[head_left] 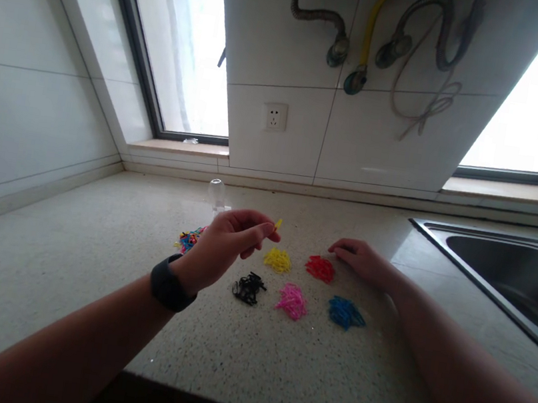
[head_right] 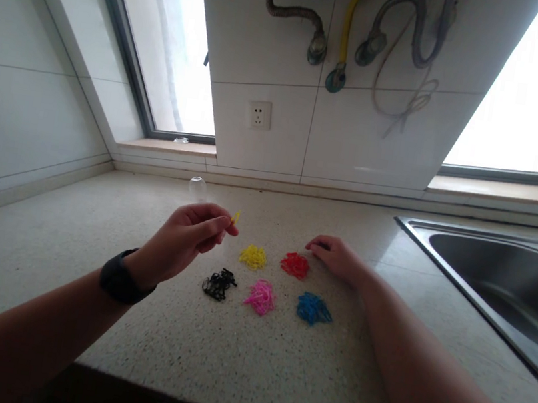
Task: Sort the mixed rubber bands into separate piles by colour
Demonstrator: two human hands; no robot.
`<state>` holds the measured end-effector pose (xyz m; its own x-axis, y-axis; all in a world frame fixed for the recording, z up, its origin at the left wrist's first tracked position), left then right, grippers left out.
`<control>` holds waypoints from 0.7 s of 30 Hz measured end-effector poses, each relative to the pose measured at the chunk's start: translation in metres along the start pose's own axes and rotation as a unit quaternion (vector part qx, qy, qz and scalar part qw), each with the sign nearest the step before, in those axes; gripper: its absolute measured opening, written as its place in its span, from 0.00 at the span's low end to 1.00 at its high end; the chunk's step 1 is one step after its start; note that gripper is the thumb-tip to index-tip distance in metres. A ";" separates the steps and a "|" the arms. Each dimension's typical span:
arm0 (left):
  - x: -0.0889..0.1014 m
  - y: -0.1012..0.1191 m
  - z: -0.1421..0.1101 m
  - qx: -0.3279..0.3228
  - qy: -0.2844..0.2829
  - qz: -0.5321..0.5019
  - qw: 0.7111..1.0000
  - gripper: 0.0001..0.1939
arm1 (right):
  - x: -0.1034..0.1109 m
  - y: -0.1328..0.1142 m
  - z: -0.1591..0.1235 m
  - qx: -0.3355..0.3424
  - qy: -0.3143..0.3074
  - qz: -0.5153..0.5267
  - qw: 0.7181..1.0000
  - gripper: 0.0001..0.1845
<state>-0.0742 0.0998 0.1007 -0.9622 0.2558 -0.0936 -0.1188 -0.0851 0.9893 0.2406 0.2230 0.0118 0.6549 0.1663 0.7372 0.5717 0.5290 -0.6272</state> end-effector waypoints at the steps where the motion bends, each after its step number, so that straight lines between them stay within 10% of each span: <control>1: 0.000 -0.001 0.000 -0.013 0.010 0.014 1.000 0.07 | 0.000 -0.001 0.000 0.002 0.001 -0.002 1.000 0.17; 14: -0.008 0.003 -0.007 0.050 -0.073 -0.100 0.991 0.15 | -0.002 0.004 0.001 0.009 -0.002 -0.012 1.000 0.17; 18: 0.001 -0.011 0.002 0.010 -0.034 0.100 0.994 0.16 | -0.001 0.004 0.001 0.010 -0.002 -0.017 1.000 0.17; 21: 0.012 -0.031 0.012 -0.068 0.019 0.392 0.917 0.19 | -0.002 0.005 0.001 0.007 0.002 -0.020 1.000 0.17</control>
<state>-0.0796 0.1167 0.0704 -0.7727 0.0308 0.6341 0.5865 -0.3476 0.7316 0.2417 0.2261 0.0080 0.6337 0.1412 0.7606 0.5908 0.5463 -0.5937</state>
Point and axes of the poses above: each hand's wrist, its own z-axis towards the middle knuckle, its own x-axis out of the back of the hand, y = z × x, the point moved 1 cm from there along z, towards the middle knuckle, and after that the axes turned 11 degrees about x, right-handed, at the moved point
